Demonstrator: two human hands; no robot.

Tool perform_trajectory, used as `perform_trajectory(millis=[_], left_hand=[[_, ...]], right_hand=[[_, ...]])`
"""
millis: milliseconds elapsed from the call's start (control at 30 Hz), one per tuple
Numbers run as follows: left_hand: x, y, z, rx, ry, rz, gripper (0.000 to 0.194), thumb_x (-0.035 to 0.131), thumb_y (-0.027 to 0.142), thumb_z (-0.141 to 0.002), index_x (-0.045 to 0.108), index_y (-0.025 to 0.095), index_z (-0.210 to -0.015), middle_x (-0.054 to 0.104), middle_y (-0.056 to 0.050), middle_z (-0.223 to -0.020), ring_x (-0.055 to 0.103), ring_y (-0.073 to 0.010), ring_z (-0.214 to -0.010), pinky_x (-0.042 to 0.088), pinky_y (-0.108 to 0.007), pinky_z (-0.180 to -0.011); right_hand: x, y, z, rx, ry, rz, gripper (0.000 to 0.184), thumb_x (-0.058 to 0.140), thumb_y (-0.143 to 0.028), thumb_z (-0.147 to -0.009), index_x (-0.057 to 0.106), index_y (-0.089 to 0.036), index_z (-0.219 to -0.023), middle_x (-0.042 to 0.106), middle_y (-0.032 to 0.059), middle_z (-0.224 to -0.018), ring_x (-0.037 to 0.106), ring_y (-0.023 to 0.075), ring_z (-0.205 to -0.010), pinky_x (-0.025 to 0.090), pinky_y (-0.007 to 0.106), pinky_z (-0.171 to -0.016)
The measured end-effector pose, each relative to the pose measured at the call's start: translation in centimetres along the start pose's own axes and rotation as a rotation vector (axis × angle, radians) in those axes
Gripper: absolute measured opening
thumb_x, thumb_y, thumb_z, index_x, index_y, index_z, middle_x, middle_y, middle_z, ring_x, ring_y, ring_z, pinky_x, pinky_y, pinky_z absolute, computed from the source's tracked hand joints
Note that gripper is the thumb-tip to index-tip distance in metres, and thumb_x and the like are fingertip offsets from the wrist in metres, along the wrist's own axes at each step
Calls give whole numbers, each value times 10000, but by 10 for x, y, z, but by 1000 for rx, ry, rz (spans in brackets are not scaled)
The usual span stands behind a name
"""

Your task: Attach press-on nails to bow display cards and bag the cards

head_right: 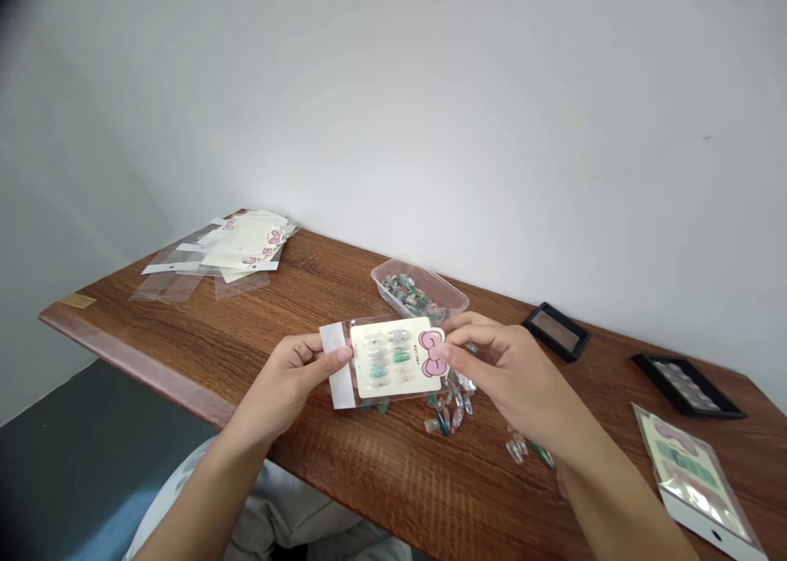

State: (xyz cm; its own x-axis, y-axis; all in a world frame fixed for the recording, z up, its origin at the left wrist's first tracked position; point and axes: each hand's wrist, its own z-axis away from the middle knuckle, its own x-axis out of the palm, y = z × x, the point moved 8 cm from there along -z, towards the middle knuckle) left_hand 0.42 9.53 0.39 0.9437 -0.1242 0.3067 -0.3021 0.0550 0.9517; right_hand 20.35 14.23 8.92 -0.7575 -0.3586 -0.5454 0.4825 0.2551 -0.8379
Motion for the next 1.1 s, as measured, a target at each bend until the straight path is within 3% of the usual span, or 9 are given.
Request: perform_trajectory(millis=[700, 1100], left_hand=[[0, 0, 2, -8, 12, -12, 313, 707, 418, -896, 804, 139, -999, 797, -90, -903, 691, -202, -784, 513, -292, -732], [1, -3, 1, -16, -6, 10, 313, 716, 418, -891, 803, 137, -1000, 789, -82, -861, 674, -174, -728, 504, -275, -700]], right_hand=[[2, 13, 0, 15, 28, -31, 338, 745, -571, -813, 790, -254, -704, 721, 66, -999, 640, 257, -960, 503, 369, -866], [0, 18, 0, -3, 22, -70, 185, 768, -451, -830, 809, -292, -746, 697, 36, -985, 627, 237, -997, 470, 359, -880]])
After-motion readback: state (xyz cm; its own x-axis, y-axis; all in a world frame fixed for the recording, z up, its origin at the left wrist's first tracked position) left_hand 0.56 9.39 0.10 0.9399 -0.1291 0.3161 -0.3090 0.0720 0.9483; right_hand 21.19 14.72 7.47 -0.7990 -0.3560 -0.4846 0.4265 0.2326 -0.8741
